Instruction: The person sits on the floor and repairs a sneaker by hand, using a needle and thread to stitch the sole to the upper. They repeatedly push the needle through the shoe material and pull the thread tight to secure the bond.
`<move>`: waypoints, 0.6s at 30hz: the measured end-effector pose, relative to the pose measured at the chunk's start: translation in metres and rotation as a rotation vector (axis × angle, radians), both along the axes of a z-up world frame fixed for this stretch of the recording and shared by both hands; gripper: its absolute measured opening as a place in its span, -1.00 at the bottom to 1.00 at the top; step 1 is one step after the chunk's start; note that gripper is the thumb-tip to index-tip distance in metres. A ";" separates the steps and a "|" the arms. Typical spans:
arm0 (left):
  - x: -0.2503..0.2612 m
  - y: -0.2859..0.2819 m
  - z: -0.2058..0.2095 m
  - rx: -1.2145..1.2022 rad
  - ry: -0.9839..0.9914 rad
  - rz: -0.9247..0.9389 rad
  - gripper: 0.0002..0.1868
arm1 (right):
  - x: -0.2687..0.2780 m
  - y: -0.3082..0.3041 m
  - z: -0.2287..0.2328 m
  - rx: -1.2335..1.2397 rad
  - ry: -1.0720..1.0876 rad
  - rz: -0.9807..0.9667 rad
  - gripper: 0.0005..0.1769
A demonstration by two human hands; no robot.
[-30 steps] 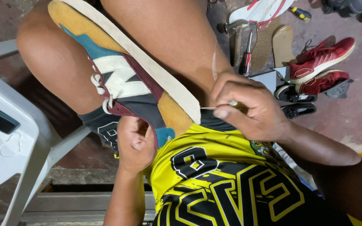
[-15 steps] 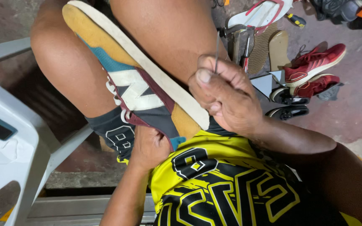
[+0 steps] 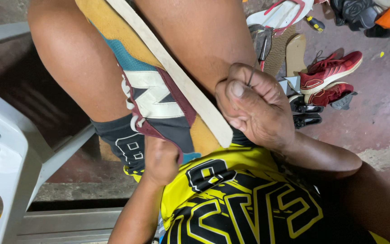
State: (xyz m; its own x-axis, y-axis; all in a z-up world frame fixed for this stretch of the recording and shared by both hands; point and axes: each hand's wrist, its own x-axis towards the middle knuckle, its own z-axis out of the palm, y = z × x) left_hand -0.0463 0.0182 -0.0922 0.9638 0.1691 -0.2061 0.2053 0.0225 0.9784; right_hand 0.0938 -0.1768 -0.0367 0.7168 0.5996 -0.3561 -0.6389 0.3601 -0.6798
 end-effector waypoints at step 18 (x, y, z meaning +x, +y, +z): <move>-0.001 0.027 0.031 -0.577 0.198 0.063 -0.52 | -0.011 -0.037 0.021 -0.556 -0.934 0.250 -0.74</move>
